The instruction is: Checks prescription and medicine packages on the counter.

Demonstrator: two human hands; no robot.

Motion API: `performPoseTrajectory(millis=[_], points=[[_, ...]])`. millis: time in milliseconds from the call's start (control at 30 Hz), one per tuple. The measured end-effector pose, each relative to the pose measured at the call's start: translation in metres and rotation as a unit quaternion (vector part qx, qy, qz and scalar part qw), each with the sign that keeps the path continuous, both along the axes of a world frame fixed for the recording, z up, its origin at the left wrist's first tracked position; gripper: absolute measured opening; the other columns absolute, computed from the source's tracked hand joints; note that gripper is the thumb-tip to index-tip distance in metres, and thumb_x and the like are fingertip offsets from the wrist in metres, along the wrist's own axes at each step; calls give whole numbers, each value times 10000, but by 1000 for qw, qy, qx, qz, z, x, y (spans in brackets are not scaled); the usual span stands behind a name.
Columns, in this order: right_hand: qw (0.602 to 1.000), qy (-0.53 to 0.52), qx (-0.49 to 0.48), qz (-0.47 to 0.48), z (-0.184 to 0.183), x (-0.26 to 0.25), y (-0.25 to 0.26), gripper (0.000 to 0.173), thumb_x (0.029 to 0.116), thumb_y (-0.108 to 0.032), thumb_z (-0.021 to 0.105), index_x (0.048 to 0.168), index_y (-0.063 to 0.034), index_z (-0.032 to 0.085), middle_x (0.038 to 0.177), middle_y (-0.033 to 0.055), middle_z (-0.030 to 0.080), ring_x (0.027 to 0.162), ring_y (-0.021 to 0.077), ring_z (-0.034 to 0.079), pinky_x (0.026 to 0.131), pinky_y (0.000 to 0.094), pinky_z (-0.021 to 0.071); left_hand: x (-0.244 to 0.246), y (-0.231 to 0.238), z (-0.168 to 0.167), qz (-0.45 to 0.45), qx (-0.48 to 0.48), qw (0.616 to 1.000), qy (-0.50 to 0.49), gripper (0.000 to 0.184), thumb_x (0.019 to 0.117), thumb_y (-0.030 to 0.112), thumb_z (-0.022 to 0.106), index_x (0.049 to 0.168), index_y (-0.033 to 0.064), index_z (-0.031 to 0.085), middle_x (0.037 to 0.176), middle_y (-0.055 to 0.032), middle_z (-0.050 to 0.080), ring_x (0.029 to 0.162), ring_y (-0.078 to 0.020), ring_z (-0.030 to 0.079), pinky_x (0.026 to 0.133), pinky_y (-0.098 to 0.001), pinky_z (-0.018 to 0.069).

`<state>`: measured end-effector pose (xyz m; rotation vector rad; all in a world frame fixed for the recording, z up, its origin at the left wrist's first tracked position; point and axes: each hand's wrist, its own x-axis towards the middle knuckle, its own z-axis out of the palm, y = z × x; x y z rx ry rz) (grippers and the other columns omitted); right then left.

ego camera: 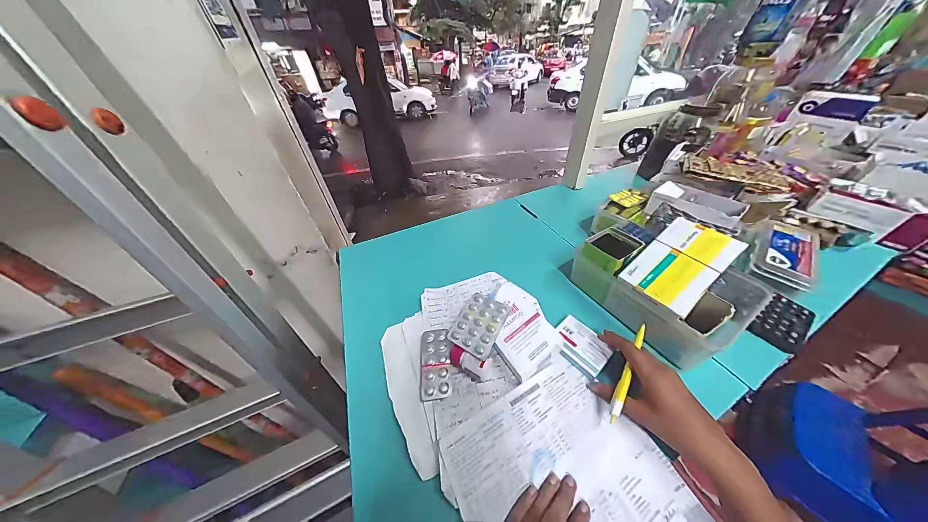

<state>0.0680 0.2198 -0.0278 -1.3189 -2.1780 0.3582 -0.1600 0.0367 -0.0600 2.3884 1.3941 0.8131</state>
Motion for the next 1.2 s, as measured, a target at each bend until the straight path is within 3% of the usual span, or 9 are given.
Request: performPoseTrajectory(millis=[100,200,300,333,400,533,633,767,1200], points=[[999,-31,15,-28,-4,-7,2,711,831,-486,755,1392,-78,602,1081,201,687,900,374,681,761,531,572,0,-1,2,1,-9,1000,-3,439,1054,342,548,1356,38,646,1419,-144,618,1348,-290,569,1151,-438,424],[994,-7,94,-63,9,0,-6,601,845,-502,655,1211,-27,701,982,195,724,846,369,702,713,567,568,0,0,2,2,1,1000,-1,448,1048,365,553,1348,48,655,1416,-129,625,1349,-267,571,1152,-420,425],[986,119,82,-81,36,17,-28,442,986,-325,573,1168,68,663,907,132,720,748,171,684,679,402,573,1,-2,-2,12,7,1000,-6,438,1034,358,576,1344,61,660,1413,-118,630,1353,-248,568,1158,-402,423],[975,208,30,-75,41,22,-33,340,1028,-235,524,1171,51,641,906,37,709,760,71,678,712,303,596,1,-3,-1,15,5,1000,-14,429,1027,345,590,1338,60,665,1407,-118,634,1350,-247,570,1157,-398,422],[923,375,-84,-39,44,24,-41,254,1094,-225,371,1068,-152,613,854,-125,739,744,30,720,694,267,634,2,-3,0,13,1,1000,-28,417,1026,327,596,1338,59,664,1415,-114,628,1361,-244,559,1167,-395,409],[906,390,-157,39,35,5,-63,300,1108,-264,403,1004,-253,685,863,-133,744,690,25,692,592,229,594,2,-3,-2,13,11,999,-44,404,1022,300,607,1335,52,662,1416,-119,626,1367,-248,552,1168,-395,409],[910,368,-189,36,31,-13,-74,232,1094,-166,432,1079,-166,664,830,-108,749,590,20,668,494,208,569,4,-3,-4,20,20,999,-44,396,1016,292,616,1327,52,668,1412,-115,629,1364,-242,555,1168,-385,407],[910,355,-215,23,26,-23,-73,239,1076,-153,468,1221,-71,641,838,-70,741,588,44,663,490,221,564,4,-3,-4,19,24,999,-43,392,1016,293,616,1321,52,671,1406,-113,634,1362,-241,557,1167,-381,407],[924,333,-183,38,14,-26,-75,317,1009,-95,467,1268,-50,644,786,-69,707,533,15,599,454,191,513,3,-3,-4,17,17,1000,-17,409,1036,329,577,1333,62,666,1411,-113,631,1353,-237,567,1154,-392,424]])
